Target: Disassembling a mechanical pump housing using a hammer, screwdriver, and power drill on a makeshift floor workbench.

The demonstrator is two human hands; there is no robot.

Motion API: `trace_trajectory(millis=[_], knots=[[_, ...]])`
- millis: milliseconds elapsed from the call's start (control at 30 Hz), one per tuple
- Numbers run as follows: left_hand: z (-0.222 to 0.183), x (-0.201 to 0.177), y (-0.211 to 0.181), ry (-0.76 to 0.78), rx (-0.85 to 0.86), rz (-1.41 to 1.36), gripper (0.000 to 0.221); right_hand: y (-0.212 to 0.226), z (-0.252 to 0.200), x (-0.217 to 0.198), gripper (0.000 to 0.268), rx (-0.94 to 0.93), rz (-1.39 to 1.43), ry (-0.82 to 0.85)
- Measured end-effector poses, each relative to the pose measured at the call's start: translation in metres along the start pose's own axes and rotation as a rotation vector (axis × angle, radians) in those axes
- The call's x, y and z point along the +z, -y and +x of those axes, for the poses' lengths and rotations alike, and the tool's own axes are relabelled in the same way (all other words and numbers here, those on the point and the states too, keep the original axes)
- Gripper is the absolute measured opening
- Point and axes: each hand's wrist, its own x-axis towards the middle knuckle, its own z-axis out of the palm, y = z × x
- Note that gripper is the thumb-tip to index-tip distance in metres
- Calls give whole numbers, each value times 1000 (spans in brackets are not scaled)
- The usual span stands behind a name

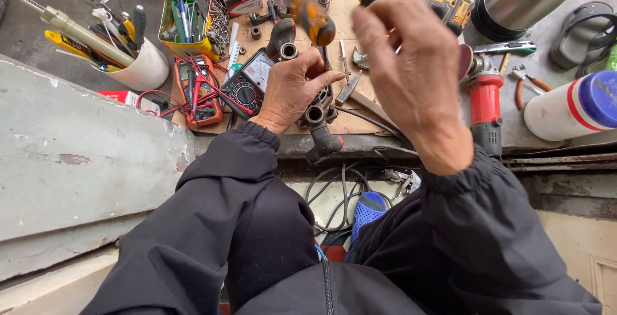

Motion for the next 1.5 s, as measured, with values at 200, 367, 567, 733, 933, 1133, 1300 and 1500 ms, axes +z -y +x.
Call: trace_trajectory(millis=[200, 367, 567, 733, 933, 1133, 1300, 1500], knots=[[-12, 23, 42, 136, -136, 195, 39, 8, 12, 23, 54, 27, 185, 208], [-10, 21, 36, 133, -86, 318, 25, 4, 13, 33, 47, 44, 262, 241], [-10, -1, 0, 50, 176, 60, 11, -12, 18, 31, 28, 145, 534, 321], [-6, -3, 2, 107, 55, 76, 12, -17, 18, 22, 36, 238, 687, 349], [2, 2, -5, 58, 71, 70, 21, -54, 6, 0, 59, 554, 659, 177], [4, 2, -11, 58, 41, 32, 35, -85, -10, -9, 36, 608, 500, -237], [3, -1, -10, 57, 15, 156, 36, -39, -4, -3, 56, 480, 690, 96], [-1, 2, -10, -16, 7, 74, 24, -25, -4, 10, 60, 197, 603, 188]])
